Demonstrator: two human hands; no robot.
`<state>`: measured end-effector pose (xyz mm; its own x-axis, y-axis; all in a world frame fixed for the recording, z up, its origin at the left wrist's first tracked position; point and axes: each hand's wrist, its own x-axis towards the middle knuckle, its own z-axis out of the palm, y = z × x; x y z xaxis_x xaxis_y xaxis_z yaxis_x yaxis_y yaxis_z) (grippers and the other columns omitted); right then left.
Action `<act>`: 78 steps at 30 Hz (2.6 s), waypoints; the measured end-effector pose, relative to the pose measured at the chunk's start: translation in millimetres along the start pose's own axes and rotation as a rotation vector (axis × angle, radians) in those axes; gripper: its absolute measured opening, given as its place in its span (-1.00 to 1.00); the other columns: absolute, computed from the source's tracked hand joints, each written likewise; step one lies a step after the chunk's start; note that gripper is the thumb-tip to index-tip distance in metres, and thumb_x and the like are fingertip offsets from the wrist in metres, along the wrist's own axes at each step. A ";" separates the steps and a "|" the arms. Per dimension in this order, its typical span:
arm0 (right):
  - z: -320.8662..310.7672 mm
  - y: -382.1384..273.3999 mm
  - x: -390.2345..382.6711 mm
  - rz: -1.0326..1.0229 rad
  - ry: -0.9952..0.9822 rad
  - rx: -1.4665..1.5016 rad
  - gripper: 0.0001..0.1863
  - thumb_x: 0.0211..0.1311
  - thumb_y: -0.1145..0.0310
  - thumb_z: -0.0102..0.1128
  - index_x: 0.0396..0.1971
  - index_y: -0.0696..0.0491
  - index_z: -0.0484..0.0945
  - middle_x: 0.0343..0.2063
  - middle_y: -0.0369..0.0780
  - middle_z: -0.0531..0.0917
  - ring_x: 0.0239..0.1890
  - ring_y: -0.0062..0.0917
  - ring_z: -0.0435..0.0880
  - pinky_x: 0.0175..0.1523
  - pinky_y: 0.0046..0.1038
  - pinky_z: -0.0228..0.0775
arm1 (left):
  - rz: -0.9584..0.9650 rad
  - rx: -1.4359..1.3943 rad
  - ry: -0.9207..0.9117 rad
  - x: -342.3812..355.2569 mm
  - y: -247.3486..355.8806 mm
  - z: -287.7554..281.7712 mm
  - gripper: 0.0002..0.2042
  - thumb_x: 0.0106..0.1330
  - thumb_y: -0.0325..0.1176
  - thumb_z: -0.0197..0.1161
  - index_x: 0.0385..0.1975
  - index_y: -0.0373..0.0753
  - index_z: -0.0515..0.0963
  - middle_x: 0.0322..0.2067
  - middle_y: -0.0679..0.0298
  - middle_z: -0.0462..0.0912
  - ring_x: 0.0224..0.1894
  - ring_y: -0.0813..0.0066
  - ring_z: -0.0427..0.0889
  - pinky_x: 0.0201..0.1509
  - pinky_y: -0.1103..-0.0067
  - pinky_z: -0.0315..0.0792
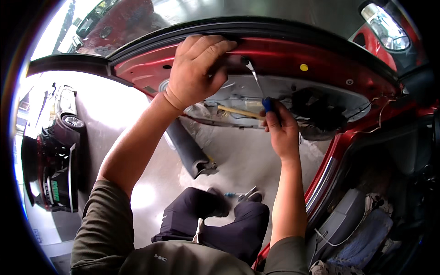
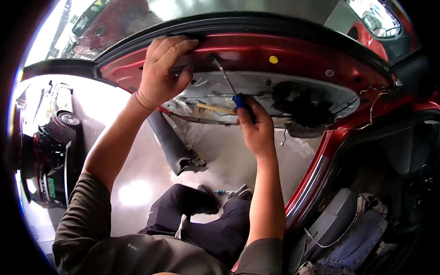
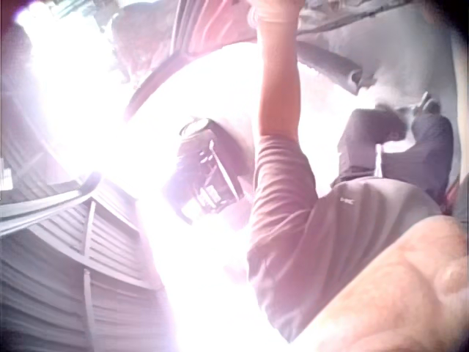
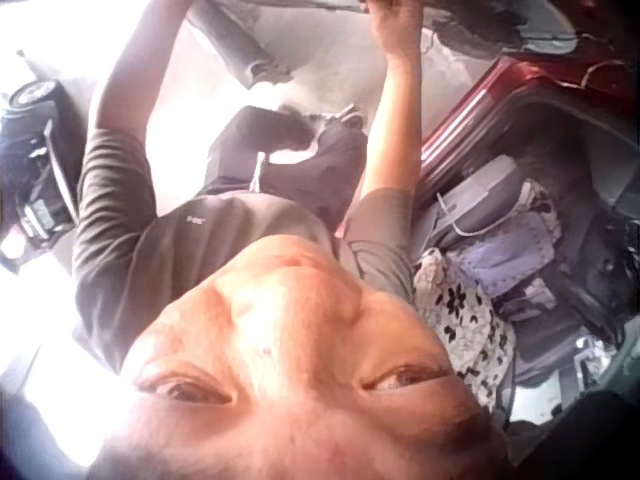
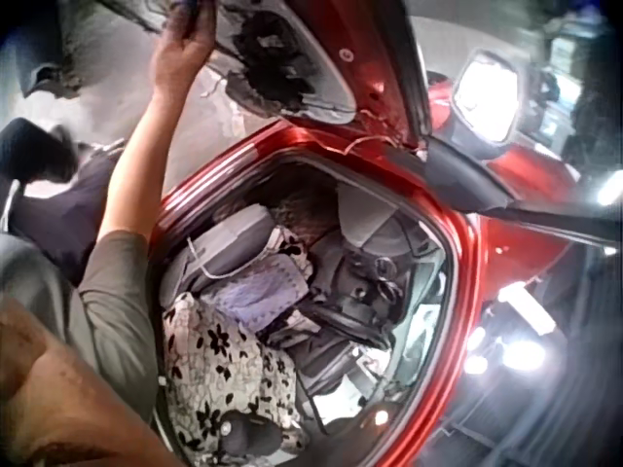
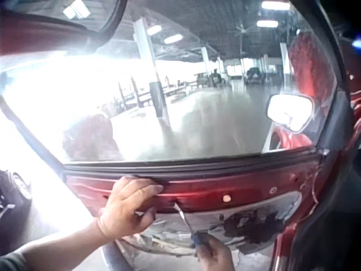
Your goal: The person retrieves a tool from a storage cabinet, walks over to a car, and removes clips from a door with the tool. The person then disassembles and reattaches fasteners on a detached door panel by hand, fits a trim piece back onto the door, and works on the door using a screwdriver.
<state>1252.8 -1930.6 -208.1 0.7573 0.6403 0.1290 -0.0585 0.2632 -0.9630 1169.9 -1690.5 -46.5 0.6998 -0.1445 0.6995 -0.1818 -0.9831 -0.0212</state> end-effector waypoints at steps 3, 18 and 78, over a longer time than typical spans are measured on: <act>-3.3 -3.9 8.0 -0.131 -0.023 -0.148 -0.65 0.56 0.31 0.24 0.21 0.13 0.57 -0.26 -0.32 0.71 -0.32 -0.72 0.56 -0.16 -0.62 0.45 | 0.087 0.106 0.076 -0.2 -4.7 8.9 -0.55 -0.01 -0.49 0.43 -0.02 -0.16 0.71 -0.04 0.21 0.68 -0.05 0.15 0.59 0.10 0.37 0.46; -8.9 15.8 46.7 -0.902 0.293 -0.942 -0.71 0.45 0.22 0.26 -0.12 0.18 0.56 -0.37 -0.01 0.67 -0.31 -0.07 0.69 -0.18 -0.18 0.51 | 0.213 0.185 0.301 -32.4 1.7 43.7 -0.67 0.11 -0.28 0.42 -0.09 -0.09 0.67 -0.15 0.17 0.57 -0.14 0.06 0.48 0.02 0.21 0.38; 116.4 -28.6 78.6 -0.147 0.085 0.264 -0.36 0.61 -0.29 -0.16 -0.33 0.04 0.48 -0.68 -0.43 0.26 -0.65 -0.65 0.18 -0.42 -0.41 0.22 | -0.498 -0.586 0.138 -121.8 47.0 117.5 -0.69 0.46 -0.25 0.05 -0.15 -0.44 0.55 -0.30 -0.33 0.68 -0.12 -0.42 0.64 0.00 -0.01 0.51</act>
<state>1238.3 -1803.8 -142.8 0.8209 0.5220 0.2316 -0.1026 0.5337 -0.8394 1157.3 -1732.3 -216.6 0.7097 0.3508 0.6110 -0.2311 -0.7034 0.6722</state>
